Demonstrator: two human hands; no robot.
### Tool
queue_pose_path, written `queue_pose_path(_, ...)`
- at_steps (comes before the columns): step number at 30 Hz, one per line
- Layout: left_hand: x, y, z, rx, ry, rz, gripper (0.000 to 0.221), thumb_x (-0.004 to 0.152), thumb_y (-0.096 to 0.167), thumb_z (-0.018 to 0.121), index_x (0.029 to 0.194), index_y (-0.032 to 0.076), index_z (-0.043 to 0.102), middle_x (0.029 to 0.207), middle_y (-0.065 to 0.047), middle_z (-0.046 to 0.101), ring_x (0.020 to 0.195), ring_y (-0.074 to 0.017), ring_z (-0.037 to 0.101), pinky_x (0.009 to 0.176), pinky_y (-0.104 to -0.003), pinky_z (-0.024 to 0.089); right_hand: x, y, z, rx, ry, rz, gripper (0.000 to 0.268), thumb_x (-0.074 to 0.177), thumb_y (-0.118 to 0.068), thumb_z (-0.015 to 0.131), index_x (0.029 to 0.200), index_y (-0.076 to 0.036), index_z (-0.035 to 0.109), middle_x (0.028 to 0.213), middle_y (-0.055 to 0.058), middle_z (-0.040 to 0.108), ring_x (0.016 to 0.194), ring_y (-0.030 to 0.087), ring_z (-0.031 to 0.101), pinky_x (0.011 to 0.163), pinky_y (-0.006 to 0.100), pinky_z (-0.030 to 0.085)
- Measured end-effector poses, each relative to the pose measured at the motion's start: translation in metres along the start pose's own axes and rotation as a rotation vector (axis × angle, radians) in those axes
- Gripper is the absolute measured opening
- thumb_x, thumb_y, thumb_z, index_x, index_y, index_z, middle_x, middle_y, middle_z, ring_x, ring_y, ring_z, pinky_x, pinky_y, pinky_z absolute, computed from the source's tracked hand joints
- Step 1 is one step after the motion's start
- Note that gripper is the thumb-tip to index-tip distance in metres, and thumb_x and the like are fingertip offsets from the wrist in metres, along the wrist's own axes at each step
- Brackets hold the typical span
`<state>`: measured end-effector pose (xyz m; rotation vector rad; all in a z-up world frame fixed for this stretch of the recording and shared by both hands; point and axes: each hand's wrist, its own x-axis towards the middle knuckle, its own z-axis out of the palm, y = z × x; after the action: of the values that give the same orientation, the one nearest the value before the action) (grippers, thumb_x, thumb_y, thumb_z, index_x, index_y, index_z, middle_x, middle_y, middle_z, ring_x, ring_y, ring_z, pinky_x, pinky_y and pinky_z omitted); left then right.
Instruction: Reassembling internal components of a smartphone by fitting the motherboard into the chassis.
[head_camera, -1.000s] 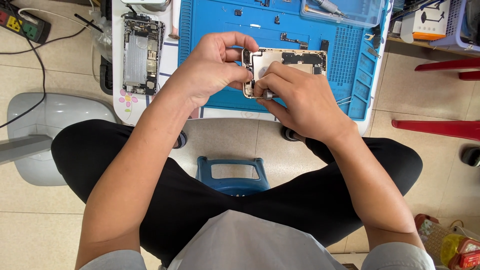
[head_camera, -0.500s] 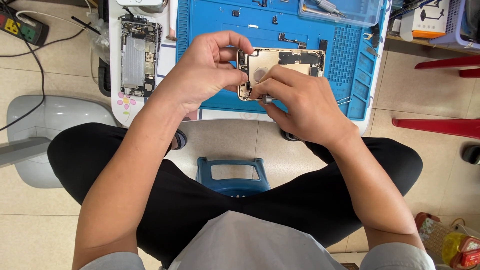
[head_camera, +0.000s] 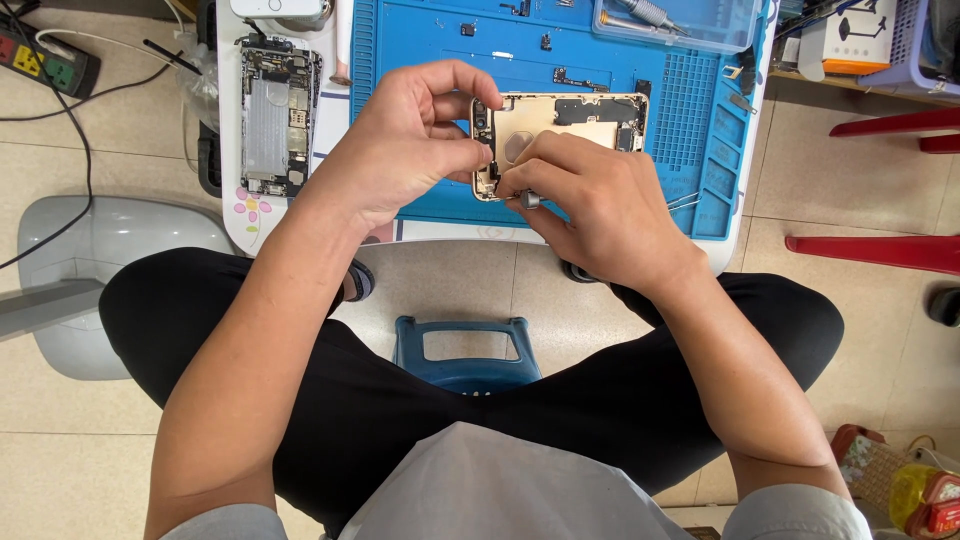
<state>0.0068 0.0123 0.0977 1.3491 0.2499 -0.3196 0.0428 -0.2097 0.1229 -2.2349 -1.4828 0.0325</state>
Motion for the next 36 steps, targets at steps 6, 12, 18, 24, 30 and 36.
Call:
queue_pose_path(6,-0.005,0.005,-0.001,0.100,-0.045,0.085,0.031,0.091,-0.012,0.069,0.107,0.014,0.064,0.092,0.000,0.070,0.073,-0.0085,0.066,0.069,-0.023,0.061,-0.003,0.001,-0.002,-0.037,0.047,-0.015,0.011,0.105,-0.010,0.081,0.109,-0.015,0.073,0.105,0.001,0.070,0.091,0.022,0.068,0.048,0.035,0.034)
queue_pose_path(12,-0.013,0.012,-0.002,0.185,-0.089,0.260,0.033,0.091,-0.012,0.073,0.103,0.018,0.063,0.106,0.003,0.063,0.079,-0.0060,0.062,0.074,-0.022,0.057,-0.002,-0.004,-0.005,0.016,0.136,-0.034,0.016,0.103,0.000,0.082,0.102,-0.014,0.073,0.100,0.001,0.068,0.096,0.021,0.071,0.052,0.031,0.036)
queue_pose_path(18,-0.015,0.012,-0.004,0.207,-0.087,0.277,0.033,0.092,-0.010,0.075,0.102,0.018,0.062,0.105,0.004,0.065,0.079,-0.0049,0.066,0.071,-0.020,0.058,-0.004,-0.003,0.002,-0.073,0.136,-0.061,0.021,0.102,0.004,0.076,0.109,-0.015,0.073,0.102,0.002,0.064,0.090,0.022,0.065,0.047,0.034,0.030)
queue_pose_path(24,-0.012,0.008,-0.008,0.205,-0.076,0.230,0.031,0.093,-0.006,0.079,0.107,0.019,0.065,0.110,0.004,0.065,0.082,-0.0048,0.062,0.077,-0.021,0.058,-0.005,0.001,0.008,-0.142,0.147,-0.052,0.018,0.103,-0.001,0.076,0.107,-0.018,0.071,0.102,-0.001,0.064,0.091,0.022,0.065,0.045,0.034,0.033)
queue_pose_path(30,-0.007,0.001,-0.008,0.119,-0.100,0.240,0.042,0.085,-0.008,0.084,0.109,0.017,0.060,0.111,0.001,0.060,0.087,-0.0072,0.063,0.072,-0.021,0.065,-0.007,0.006,0.011,-0.213,0.194,-0.092,0.021,0.101,0.001,0.078,0.107,-0.019,0.073,0.102,-0.001,0.065,0.082,0.022,0.061,0.049,0.033,0.035)
queue_pose_path(36,-0.002,-0.011,-0.003,0.123,-0.042,0.266,0.038,0.089,-0.008,0.081,0.106,0.019,0.059,0.107,0.003,0.064,0.083,-0.0047,0.062,0.066,-0.017,0.057,-0.007,0.002,0.009,-0.294,0.150,-0.102,0.027,0.096,0.007,0.074,0.110,-0.016,0.072,0.104,0.000,0.065,0.083,0.023,0.060,0.049,0.034,0.038)
